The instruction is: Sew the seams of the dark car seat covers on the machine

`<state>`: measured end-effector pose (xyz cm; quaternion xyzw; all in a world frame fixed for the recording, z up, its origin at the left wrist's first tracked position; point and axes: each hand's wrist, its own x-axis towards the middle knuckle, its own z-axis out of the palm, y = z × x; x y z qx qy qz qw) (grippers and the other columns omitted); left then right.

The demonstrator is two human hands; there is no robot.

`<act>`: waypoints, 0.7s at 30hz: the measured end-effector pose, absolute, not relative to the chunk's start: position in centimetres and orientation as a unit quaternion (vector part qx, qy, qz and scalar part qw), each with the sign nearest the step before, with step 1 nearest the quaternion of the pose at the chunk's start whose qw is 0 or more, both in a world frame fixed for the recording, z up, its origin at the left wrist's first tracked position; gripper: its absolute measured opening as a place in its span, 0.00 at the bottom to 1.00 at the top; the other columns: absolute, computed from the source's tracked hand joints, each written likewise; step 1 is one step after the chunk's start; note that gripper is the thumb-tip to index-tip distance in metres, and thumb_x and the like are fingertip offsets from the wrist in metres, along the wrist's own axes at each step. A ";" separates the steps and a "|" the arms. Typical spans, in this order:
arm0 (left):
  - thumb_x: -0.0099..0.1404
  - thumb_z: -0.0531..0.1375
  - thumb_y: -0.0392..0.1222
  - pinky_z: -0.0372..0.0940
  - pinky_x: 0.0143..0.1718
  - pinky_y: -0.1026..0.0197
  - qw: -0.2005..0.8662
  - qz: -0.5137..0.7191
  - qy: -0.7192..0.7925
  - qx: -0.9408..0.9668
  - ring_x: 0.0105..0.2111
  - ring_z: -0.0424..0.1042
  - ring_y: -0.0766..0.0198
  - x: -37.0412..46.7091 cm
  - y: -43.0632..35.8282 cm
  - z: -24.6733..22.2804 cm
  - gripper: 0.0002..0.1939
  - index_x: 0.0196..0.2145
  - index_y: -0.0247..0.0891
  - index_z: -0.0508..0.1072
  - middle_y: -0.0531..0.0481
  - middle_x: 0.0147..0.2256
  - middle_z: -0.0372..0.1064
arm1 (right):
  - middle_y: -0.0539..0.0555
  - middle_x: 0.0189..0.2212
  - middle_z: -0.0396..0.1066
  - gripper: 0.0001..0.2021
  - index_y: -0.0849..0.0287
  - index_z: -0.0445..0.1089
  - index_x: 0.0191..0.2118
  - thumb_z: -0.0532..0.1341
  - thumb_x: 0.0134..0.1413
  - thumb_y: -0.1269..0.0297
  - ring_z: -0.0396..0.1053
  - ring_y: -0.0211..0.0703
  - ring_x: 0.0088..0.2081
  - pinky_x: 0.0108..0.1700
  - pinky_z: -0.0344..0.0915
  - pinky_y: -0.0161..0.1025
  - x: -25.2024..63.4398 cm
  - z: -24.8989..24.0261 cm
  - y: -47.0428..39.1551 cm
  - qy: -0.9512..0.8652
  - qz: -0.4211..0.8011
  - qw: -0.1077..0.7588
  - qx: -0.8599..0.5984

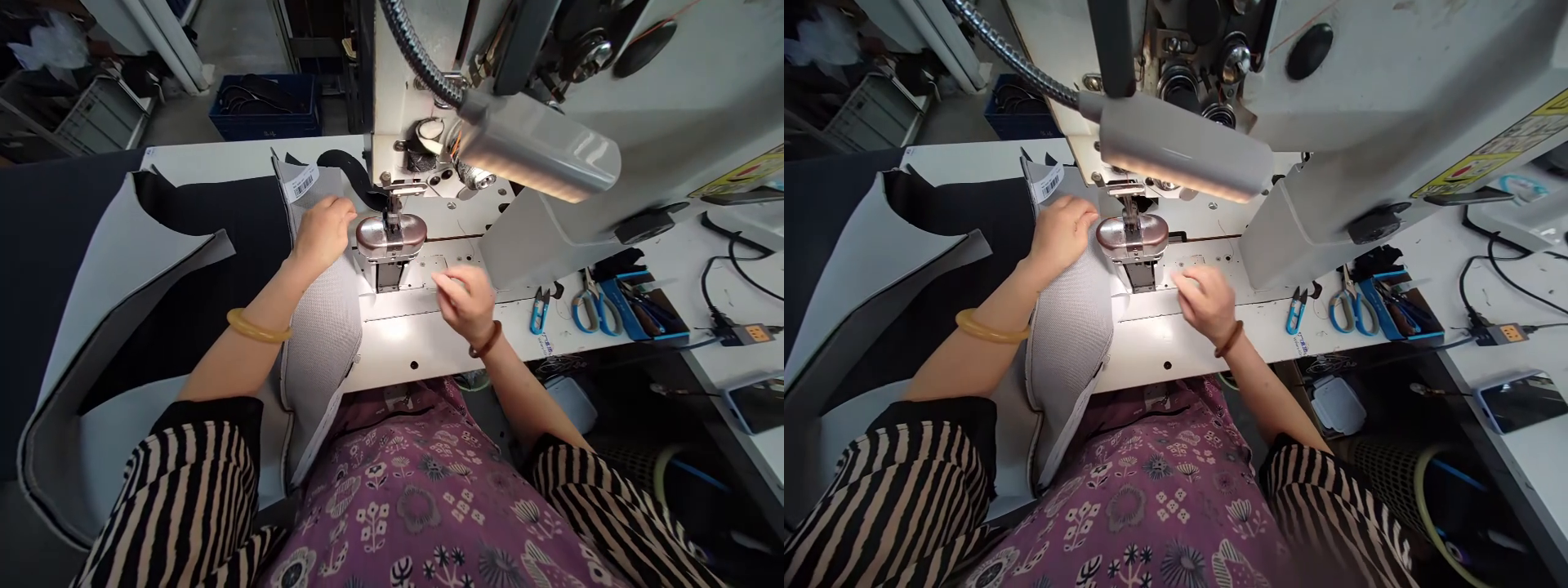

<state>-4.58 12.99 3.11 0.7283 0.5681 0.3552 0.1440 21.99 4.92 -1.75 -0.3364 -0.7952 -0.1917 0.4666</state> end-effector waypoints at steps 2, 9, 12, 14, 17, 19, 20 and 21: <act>0.65 0.56 0.33 0.58 0.45 0.60 0.151 0.369 0.564 0.724 0.36 0.65 0.58 -4.8 13.6 2.7 0.09 0.27 0.40 0.68 0.50 0.30 0.61 | 0.54 0.35 0.74 0.11 0.57 0.72 0.43 0.58 0.57 0.74 0.70 0.40 0.38 0.41 0.69 0.37 25.1 -2.8 4.2 -0.775 -0.210 0.452 -0.389; 0.66 0.56 0.32 0.62 0.45 0.59 0.096 0.349 0.578 0.732 0.38 0.68 0.59 -5.4 14.2 1.9 0.07 0.29 0.39 0.68 0.48 0.34 0.68 | 0.64 0.39 0.73 0.15 0.62 0.76 0.41 0.53 0.60 0.61 0.70 0.51 0.44 0.49 0.68 0.48 37.4 -9.4 3.1 -0.655 -0.167 0.323 -0.662; 0.67 0.55 0.32 0.63 0.43 0.59 0.059 0.324 0.580 0.745 0.37 0.69 0.60 -5.4 13.9 2.0 0.07 0.30 0.38 0.68 0.48 0.35 0.70 | 0.69 0.45 0.70 0.21 0.67 0.74 0.46 0.53 0.57 0.58 0.67 0.58 0.50 0.54 0.64 0.56 39.9 -12.2 2.8 -0.587 -0.084 0.240 -0.768; 0.67 0.55 0.32 0.63 0.42 0.60 0.047 0.313 0.583 0.749 0.37 0.69 0.60 -5.4 13.7 2.2 0.07 0.30 0.38 0.67 0.48 0.35 0.70 | 0.72 0.49 0.68 0.24 0.70 0.73 0.49 0.54 0.57 0.56 0.64 0.62 0.53 0.56 0.61 0.59 40.5 -13.0 2.8 -0.552 -0.035 0.186 -0.812; 0.66 0.55 0.31 0.62 0.40 0.61 0.044 0.310 0.590 0.744 0.37 0.70 0.61 -5.4 13.3 2.5 0.07 0.30 0.37 0.67 0.48 0.35 0.71 | 0.74 0.49 0.68 0.23 0.72 0.72 0.49 0.53 0.56 0.59 0.62 0.63 0.54 0.58 0.58 0.60 40.6 -12.9 3.1 -0.528 0.014 0.152 -0.836; 0.66 0.55 0.30 0.61 0.39 0.62 0.047 0.314 0.594 0.739 0.36 0.70 0.62 -5.4 13.1 2.7 0.07 0.30 0.37 0.67 0.49 0.35 0.71 | 0.74 0.46 0.69 0.20 0.73 0.72 0.46 0.52 0.56 0.64 0.64 0.63 0.53 0.58 0.58 0.60 40.7 -12.2 3.3 -0.521 0.034 0.154 -0.839; 0.65 0.55 0.30 0.61 0.38 0.62 0.048 0.317 0.594 0.737 0.35 0.70 0.63 -5.4 13.0 2.8 0.08 0.29 0.38 0.66 0.49 0.34 0.71 | 0.74 0.45 0.69 0.19 0.73 0.72 0.44 0.51 0.55 0.66 0.65 0.62 0.52 0.58 0.58 0.60 40.8 -11.7 3.4 -0.515 0.043 0.157 -0.841; 0.65 0.55 0.30 0.60 0.37 0.62 0.050 0.320 0.594 0.736 0.35 0.69 0.63 -5.5 12.9 2.8 0.08 0.29 0.38 0.66 0.49 0.34 0.71 | 0.74 0.43 0.70 0.18 0.73 0.72 0.42 0.50 0.55 0.67 0.66 0.63 0.51 0.57 0.58 0.60 40.8 -11.2 3.4 -0.507 0.053 0.161 -0.845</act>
